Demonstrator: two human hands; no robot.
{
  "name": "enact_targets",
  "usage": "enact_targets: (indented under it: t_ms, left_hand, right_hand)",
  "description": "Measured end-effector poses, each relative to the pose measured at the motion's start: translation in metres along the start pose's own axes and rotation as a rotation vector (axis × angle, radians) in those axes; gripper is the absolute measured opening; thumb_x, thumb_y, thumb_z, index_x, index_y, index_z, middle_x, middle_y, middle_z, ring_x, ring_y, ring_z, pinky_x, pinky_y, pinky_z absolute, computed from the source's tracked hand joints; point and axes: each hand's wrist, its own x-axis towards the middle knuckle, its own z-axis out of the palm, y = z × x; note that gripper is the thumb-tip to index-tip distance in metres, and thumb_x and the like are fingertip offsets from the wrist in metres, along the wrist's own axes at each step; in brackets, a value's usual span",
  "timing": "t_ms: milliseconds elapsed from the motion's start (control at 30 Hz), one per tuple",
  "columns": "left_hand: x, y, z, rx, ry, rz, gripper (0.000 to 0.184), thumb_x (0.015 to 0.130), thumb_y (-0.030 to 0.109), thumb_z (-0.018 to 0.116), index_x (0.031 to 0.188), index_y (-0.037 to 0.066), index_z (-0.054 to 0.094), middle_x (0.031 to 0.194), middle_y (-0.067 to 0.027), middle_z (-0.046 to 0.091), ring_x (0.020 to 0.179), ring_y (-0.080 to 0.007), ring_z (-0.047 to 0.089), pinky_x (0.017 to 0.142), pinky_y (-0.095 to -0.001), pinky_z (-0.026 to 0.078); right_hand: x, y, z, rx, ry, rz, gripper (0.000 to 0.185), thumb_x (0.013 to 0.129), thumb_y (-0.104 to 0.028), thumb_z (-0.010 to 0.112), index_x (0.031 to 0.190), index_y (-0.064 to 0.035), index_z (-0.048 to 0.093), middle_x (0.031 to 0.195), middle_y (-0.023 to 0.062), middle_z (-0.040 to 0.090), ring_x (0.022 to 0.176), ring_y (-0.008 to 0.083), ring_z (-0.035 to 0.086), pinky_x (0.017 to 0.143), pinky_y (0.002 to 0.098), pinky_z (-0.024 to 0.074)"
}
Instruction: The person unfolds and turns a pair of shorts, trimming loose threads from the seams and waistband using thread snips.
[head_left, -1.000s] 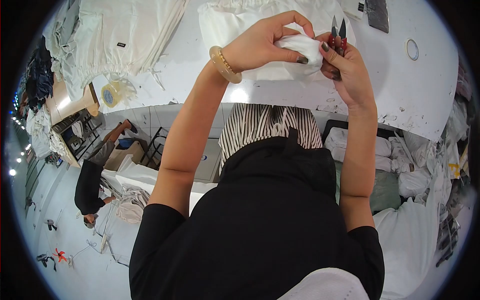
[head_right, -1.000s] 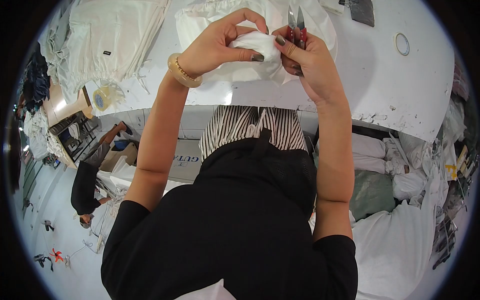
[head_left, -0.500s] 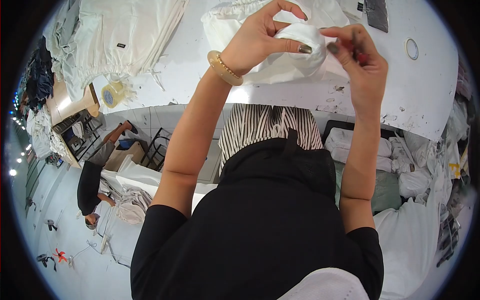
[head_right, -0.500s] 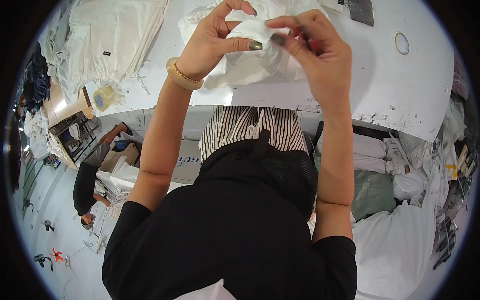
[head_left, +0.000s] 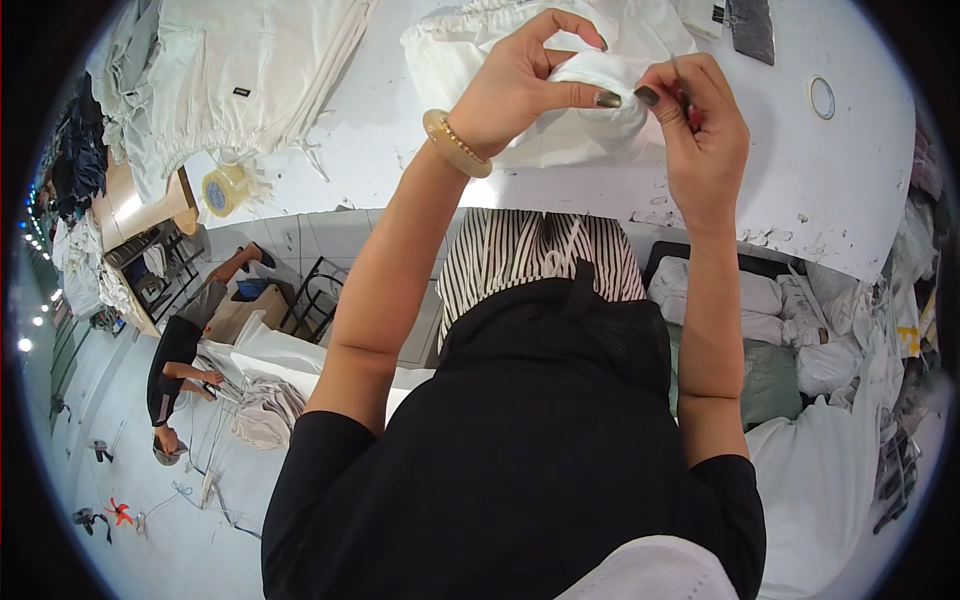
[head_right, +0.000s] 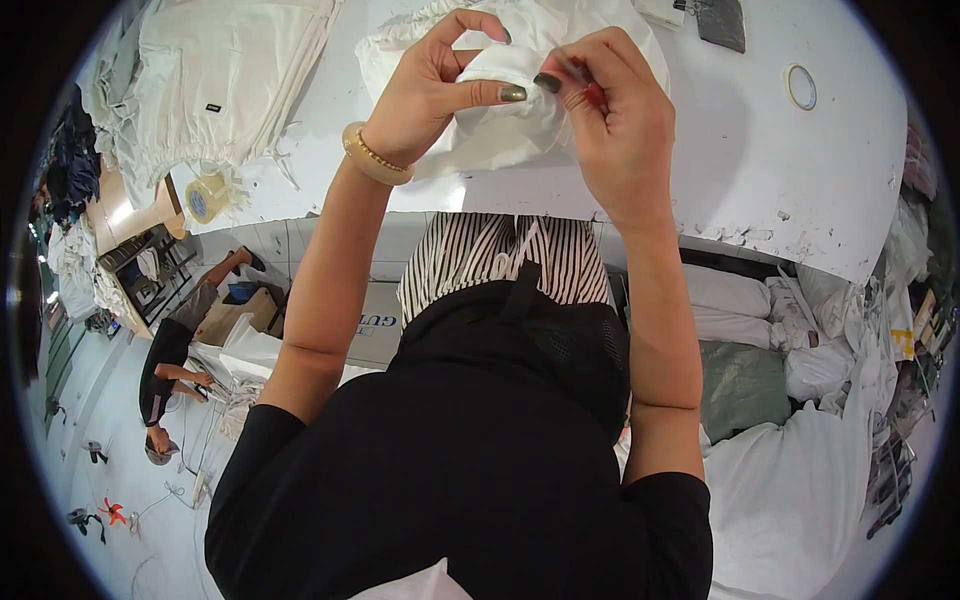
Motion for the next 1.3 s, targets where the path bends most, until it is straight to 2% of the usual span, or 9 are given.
enact_targets:
  t_ms: [67,167,233,367,467,567,733,833,1300]
  left_hand:
    - [0.002,-0.002,0.001,0.037,0.002,0.042,0.041,0.074,-0.009,0.066,0.106,0.007,0.045,0.100,-0.0047,0.055,0.090,-0.0117,0.057,0.075,-0.0240,0.049]
    - [0.002,0.001,0.003,0.190,0.041,0.126,0.040,0.072,-0.009,0.068,0.103,0.007,0.047,0.101,-0.0020,0.051,0.091,-0.0105,0.055,0.077,-0.0236,0.047]
    - [0.002,0.004,0.003,0.316,0.060,0.116,0.040,0.072,-0.009,0.069,0.101,0.007,0.048,0.101,-0.0008,0.048,0.093,-0.0103,0.054,0.079,-0.0233,0.047]
    - [0.002,-0.004,0.000,0.101,0.031,0.136,0.039,0.072,-0.009,0.068,0.101,0.007,0.047,0.100,-0.0008,0.048,0.092,-0.0100,0.053,0.080,-0.0230,0.046]
    - [0.002,-0.005,-0.002,0.056,0.007,0.105,0.038,0.073,-0.009,0.067,0.101,0.007,0.047,0.101,-0.0006,0.047,0.093,-0.0099,0.053,0.080,-0.0229,0.046]
    - [0.002,-0.003,-0.002,0.055,0.003,0.096,0.038,0.073,-0.009,0.067,0.101,0.007,0.047,0.100,-0.0003,0.047,0.094,-0.0100,0.053,0.081,-0.0231,0.045]
    - [0.001,-0.011,-0.003,-0.086,-0.058,0.106,0.038,0.073,-0.009,0.067,0.100,0.007,0.047,0.101,-0.0002,0.046,0.094,-0.0086,0.050,0.082,-0.0227,0.044]
    - [0.000,-0.009,-0.002,0.214,-0.013,0.233,0.038,0.072,-0.009,0.067,0.100,0.007,0.047,0.101,-0.0003,0.046,0.093,-0.0077,0.049,0.080,-0.0217,0.043]
    - [-0.008,0.005,0.007,0.408,0.025,0.150,0.035,0.073,-0.001,0.071,0.100,0.005,0.050,0.096,-0.0007,0.051,0.079,-0.0061,0.053,0.070,-0.0204,0.044]
  right_hand:
    - [-0.003,-0.003,0.000,0.128,-0.002,0.188,0.011,0.085,-0.008,0.061,0.094,-0.0015,0.060,0.074,-0.0022,0.051,0.060,0.0035,0.038,0.052,0.0173,0.0304]
    - [-0.006,-0.003,-0.012,0.630,-0.026,0.572,0.012,0.088,-0.010,0.058,0.096,-0.0014,0.058,0.072,-0.0014,0.050,0.059,0.0037,0.038,0.051,0.0180,0.0293]
    - [-0.003,-0.010,-0.021,0.552,-0.020,0.521,0.014,0.089,-0.013,0.058,0.097,-0.0012,0.058,0.069,-0.0017,0.049,0.057,0.0039,0.037,0.050,0.0188,0.0279]
    - [-0.013,-0.003,-0.028,0.206,0.041,0.328,0.016,0.088,-0.015,0.062,0.095,-0.0011,0.058,0.066,-0.0024,0.049,0.056,0.0040,0.039,0.050,0.0184,0.0297]
    - [-0.021,0.000,-0.024,-0.021,0.027,0.177,0.018,0.085,-0.015,0.066,0.093,-0.0007,0.059,0.068,-0.0004,0.055,0.061,0.0044,0.048,0.056,0.0167,0.0377]
    - [-0.021,-0.002,-0.019,-0.004,0.039,0.148,0.017,0.083,-0.014,0.068,0.090,-0.0002,0.060,0.073,0.0016,0.060,0.067,0.0054,0.054,0.064,0.0172,0.0440]
    - [-0.020,-0.005,-0.013,-0.074,0.043,0.035,0.018,0.081,-0.012,0.070,0.090,0.0004,0.060,0.075,0.0026,0.062,0.067,0.0074,0.058,0.066,0.0196,0.0477]
    - [-0.019,-0.008,-0.017,-0.140,0.032,0.028,0.017,0.080,-0.011,0.070,0.089,0.0001,0.061,0.074,0.0027,0.062,0.066,0.0080,0.058,0.065,0.0201,0.0485]
    - [-0.019,-0.009,-0.024,-0.188,-0.016,-0.002,0.018,0.079,-0.013,0.071,0.085,-0.0006,0.061,0.070,0.0027,0.061,0.064,0.0088,0.059,0.061,0.0210,0.0486]
